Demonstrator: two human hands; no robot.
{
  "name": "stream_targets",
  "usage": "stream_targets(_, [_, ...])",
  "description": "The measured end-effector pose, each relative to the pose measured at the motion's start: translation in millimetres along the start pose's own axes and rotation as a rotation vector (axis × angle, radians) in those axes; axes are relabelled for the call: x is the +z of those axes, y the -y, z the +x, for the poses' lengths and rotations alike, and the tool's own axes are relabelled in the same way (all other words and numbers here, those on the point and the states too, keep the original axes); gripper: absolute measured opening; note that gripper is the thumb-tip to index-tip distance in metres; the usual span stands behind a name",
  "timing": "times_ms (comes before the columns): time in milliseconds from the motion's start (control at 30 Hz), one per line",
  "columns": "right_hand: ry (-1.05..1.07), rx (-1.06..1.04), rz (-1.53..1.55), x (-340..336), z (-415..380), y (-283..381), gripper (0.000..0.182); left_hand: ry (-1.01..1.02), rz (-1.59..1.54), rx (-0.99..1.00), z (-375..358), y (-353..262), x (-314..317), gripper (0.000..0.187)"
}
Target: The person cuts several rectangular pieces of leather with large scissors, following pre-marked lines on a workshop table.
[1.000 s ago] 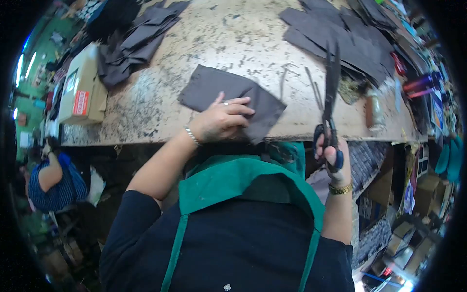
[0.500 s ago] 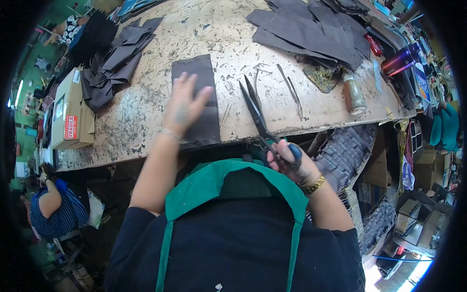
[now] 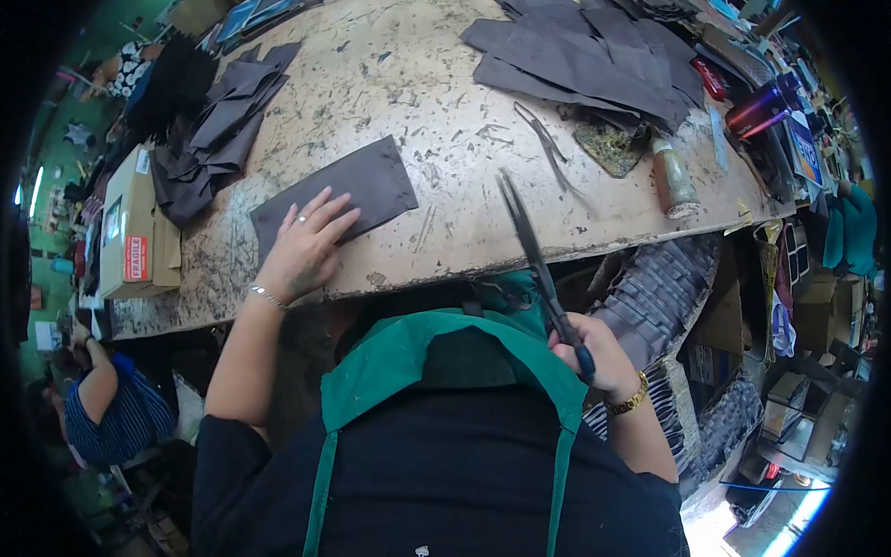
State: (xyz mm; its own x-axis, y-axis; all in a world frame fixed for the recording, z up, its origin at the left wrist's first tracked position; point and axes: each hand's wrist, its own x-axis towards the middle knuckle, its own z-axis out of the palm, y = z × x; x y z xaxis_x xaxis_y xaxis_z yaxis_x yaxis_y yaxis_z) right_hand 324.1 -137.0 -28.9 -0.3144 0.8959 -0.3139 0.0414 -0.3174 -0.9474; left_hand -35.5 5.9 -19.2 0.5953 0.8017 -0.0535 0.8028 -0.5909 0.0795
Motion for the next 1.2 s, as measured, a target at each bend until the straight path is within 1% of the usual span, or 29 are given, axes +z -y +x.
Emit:
stream_targets(33, [0.021,0.031,-0.029,2.7,7.4,1.2,0.033,-0.105,-0.028,-0.036,6.3,-7.2,1.9,0.053])
stream_targets(67, [0.027,0.028,-0.029,5.9,13.3,-1.7,0.033,-0.177,0.021,0.0,13.7,-9.6,12.0,0.048])
stream_targets(133, [0.058,0.074,-0.023,12.1,23.2,-9.9,0.029,-0.366,-0.045,0.055,32.6,-15.1,25.7,0.038])
stream_targets(167, [0.077,0.073,-0.066,13.2,26.0,-9.0,0.023,-0.371,-0.046,0.051,40.5,-17.6,28.8,0.038])
stream_targets(233, [0.077,0.1,-0.089,14.1,26.4,-8.4,0.022,-0.412,-0.205,0.089,53.1,-22.6,33.6,0.027])
stream_targets(267, [0.073,0.125,-0.105,12.9,26.4,-7.8,0.02,-0.422,-0.21,0.086,57.7,-24.9,36.2,0.027])
stream_targets(333, [0.06,0.133,-0.074,11.3,25.1,-8.5,0.02,-0.493,-0.266,0.043,64.8,-28.2,39.1,0.018])
stream_targets(367, [0.051,0.141,-0.031,11.7,24.0,-9.3,0.02,-0.493,-0.268,0.048,66.2,-28.1,38.4,0.018])
stream_targets(467, [0.034,0.128,-0.064,13.7,25.2,-9.8,0.02,-0.528,-0.323,0.016,67.1,-26.2,37.4,0.015])
stream_targets(567, [0.045,0.13,-0.102,18.6,31.0,-5.0,0.021,-0.562,-0.259,0.102,72.7,-22.5,39.7,0.011])
stream_targets(600, [0.047,0.134,-0.098,19.9,33.1,-4.0,0.021,-0.556,-0.26,0.101,73.0,-23.1,42.0,0.011])
stream_targets(667, [0.052,0.134,-0.153,20.8,37.7,-1.3,0.023,-0.602,-0.202,0.153,74.6,-26.1,44.4,0.011])
stream_targets(700, [0.05,0.136,-0.149,21.5,39.4,1.0,0.023,-0.598,-0.203,0.155,74.7,-29.5,45.6,0.011])
stream_targets(767, [0.05,0.215,-0.092,24.3,40.7,5.6,0.025,-0.664,-0.236,0.197,72.7,-43.4,42.2,0.011])
stream_targets(900, [0.022,0.197,-0.087,27.6,38.0,12.5,0.025,-0.682,-0.173,0.237,75.6,-65.3,48.3,0.012])
stream_targets(1000, [-0.012,0.181,-0.029,29.3,35.2,16.4,0.025,-0.662,-0.191,0.205,76.4,-65.6,51.7,0.013])
stream_targets(1067, [-0.009,0.18,-0.096,28.2,35.2,15.6,0.026,-0.675,-0.183,0.217,77.6,-65.0,55.3,0.013])
stream_targets(1200, [-0.005,0.139,-0.089,30.5,40.7,1.9,0.03,-0.677,-0.132,0.216,77.7,-66.0,52.8,0.014])
